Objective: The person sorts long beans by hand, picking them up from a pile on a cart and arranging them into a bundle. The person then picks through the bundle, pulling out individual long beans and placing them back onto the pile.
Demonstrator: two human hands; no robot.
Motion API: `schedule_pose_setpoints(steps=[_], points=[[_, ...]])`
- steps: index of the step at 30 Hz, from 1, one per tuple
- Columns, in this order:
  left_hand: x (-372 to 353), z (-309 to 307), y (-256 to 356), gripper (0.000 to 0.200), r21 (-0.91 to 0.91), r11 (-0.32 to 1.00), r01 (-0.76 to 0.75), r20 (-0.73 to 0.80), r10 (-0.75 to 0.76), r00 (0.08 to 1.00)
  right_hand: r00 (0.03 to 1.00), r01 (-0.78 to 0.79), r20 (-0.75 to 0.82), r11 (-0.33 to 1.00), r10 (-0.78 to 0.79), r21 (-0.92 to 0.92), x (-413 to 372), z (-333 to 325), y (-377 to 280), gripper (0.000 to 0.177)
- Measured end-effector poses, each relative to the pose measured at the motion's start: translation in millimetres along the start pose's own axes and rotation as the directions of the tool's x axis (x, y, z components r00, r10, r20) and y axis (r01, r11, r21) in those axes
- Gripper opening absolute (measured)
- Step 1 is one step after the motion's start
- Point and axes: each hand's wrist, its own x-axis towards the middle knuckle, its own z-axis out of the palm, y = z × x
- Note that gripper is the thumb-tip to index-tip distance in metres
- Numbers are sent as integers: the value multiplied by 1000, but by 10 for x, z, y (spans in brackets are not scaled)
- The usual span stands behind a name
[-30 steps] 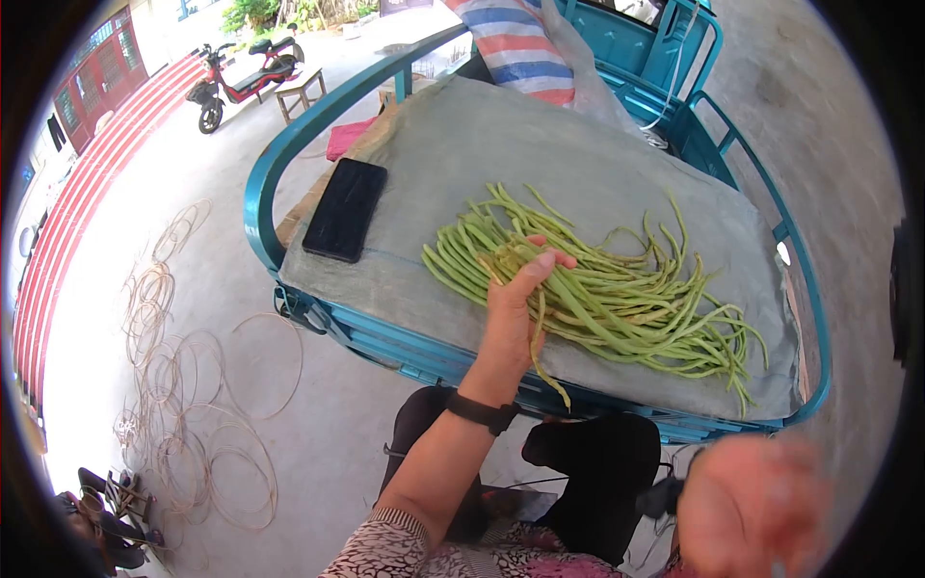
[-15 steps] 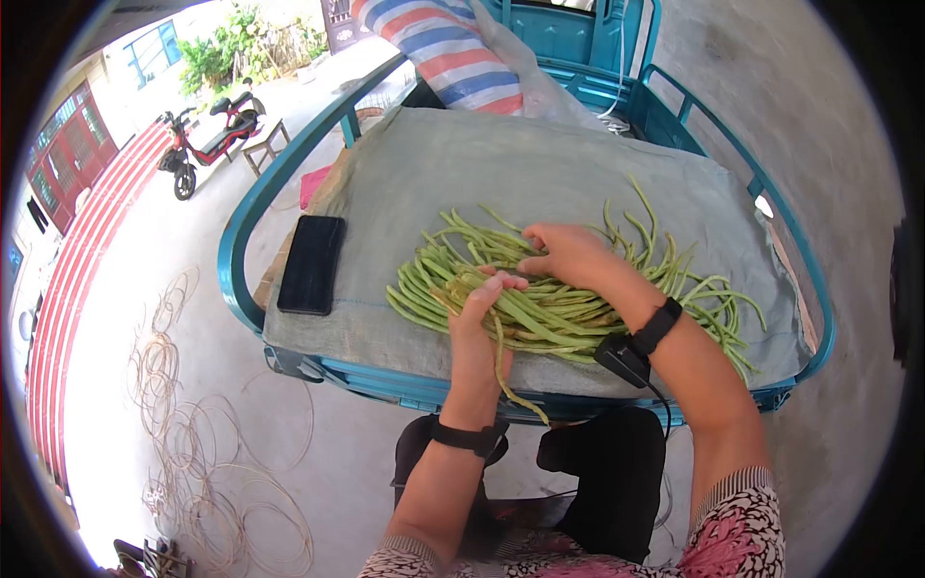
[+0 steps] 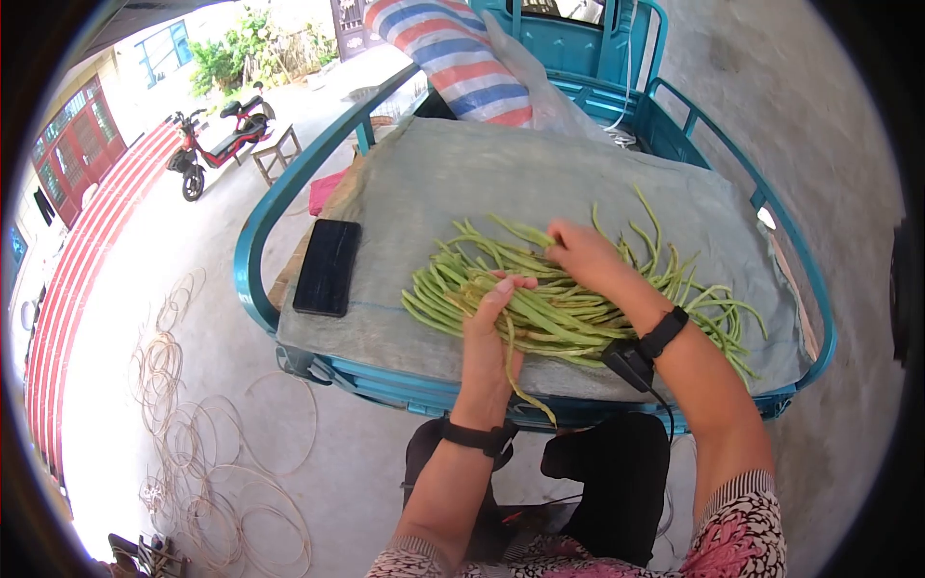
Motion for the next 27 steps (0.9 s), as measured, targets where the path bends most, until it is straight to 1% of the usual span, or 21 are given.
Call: schedule_pose_setpoints(steps=[1,2,4,5,7,8,9,10,13,16,19,22,25,27], points=[[-11,20,6,25,-4,1000,-7,-15,7,1000,997,-25,-69,998,29,61,0,-23,0,19],[-16,24,18,27,7,1000,7,-9,-7,1000,994,1,-108,982,20,190,-7,-53,7,17],[-20,29,41,31,26,999,35,4,-35,999,982,67,-187,899,17,432,-57,-191,-92,15],[-19,37,43,33,23,999,33,6,-33,999,954,154,-295,922,-46,354,-95,-254,-151,14],[-21,45,39,38,15,999,33,4,-33,999,858,299,-480,939,-186,172,-246,-419,-386,14],[-23,44,42,39,11,999,38,10,-38,999,817,362,-481,932,-317,-1,-331,-513,-495,16],[-25,43,47,40,9,999,44,17,-44,999,769,414,-459,894,-444,-171,-422,-607,-602,18],[-21,44,53,41,5,999,49,26,-49,998,713,456,-415,824,-565,-337,-487,-643,-666,21],[29,-21,22,46,39,999,34,49,-36,998,868,356,-251,890,-428,-284,-752,-526,-761,18],[32,-1,13,47,-32,998,50,65,-48,997,925,303,-214,949,-315,-87,-902,-384,-792,20],[27,-10,27,47,-1,998,58,110,-58,992,906,310,-297,951,-302,-23,-926,-257,-750,17],[17,-12,38,42,-10,997,78,87,-76,993,931,291,-249,954,-265,71,-989,-188,-718,20],[42,-110,-5,35,38,998,46,112,-50,992,960,211,-217,968,-179,138,-1035,-218,-759,22],[51,-133,-11,35,36,998,52,109,-56,992,935,256,-287,958,-211,131,-1043,-164,-731,21]])
